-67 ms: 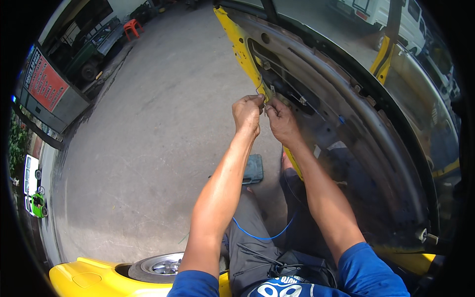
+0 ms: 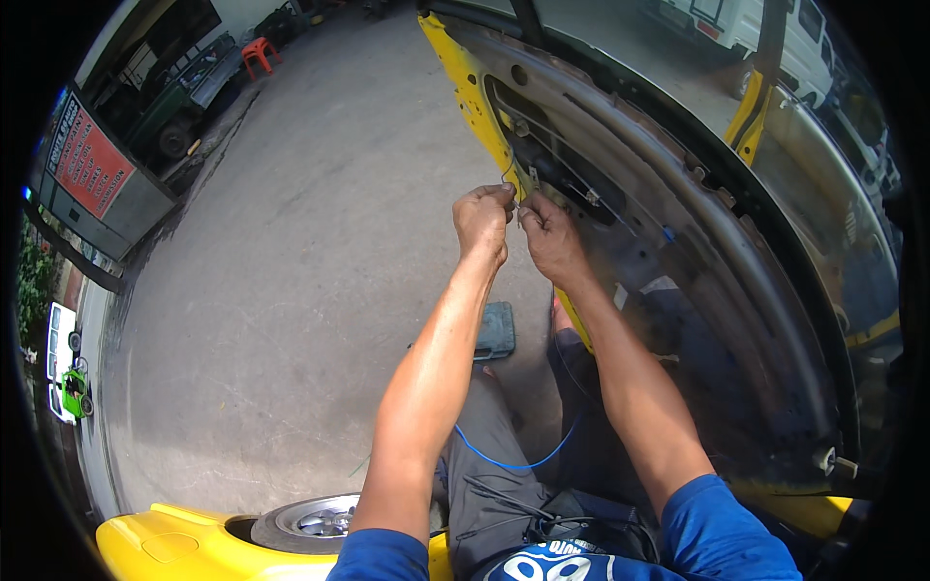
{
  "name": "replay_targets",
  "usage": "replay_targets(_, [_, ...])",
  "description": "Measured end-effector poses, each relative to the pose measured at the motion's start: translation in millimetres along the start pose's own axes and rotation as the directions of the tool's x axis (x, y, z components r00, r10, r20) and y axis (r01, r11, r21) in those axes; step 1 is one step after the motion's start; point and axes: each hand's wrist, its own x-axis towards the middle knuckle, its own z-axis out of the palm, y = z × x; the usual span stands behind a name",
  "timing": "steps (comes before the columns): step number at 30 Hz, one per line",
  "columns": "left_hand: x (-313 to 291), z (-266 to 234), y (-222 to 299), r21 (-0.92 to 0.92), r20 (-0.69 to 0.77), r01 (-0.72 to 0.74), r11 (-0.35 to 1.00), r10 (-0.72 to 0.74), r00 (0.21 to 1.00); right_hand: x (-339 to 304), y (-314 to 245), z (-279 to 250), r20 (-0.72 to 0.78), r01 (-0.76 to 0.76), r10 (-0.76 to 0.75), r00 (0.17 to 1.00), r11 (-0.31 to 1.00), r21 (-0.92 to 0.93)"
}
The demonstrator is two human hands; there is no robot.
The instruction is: The person works on the internal wiring of a yellow car door with the panel removed. They strip wire ends, twist them together, and secure the connections with electrical tape while using pliers to cut and hold the wires.
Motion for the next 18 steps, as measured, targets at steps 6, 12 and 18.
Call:
replay_targets(6, [3, -16, 13, 0.075, 0.151, 0.182, 0.98, -0.191, 0.97, -6, 3, -2, -0.007, -0.025, 0.026, 1.0, 0.992, 0.121])
replay_targets(12, [-11, -25, 18, 0.123, 0.41, 0.113, 0.986, -0.154, 0.899, -9, 5, -5, -0.015, -0.055, 0.058, 0.998, 0.98, 0.194])
replay_targets(18, [-6, -18, 21, 0.042, 0.37, 0.198, 0.979, -0.2, 0.907, -7, 5, -10, -0.043, 0.006, 0.002, 0.999, 0.98, 0.198])
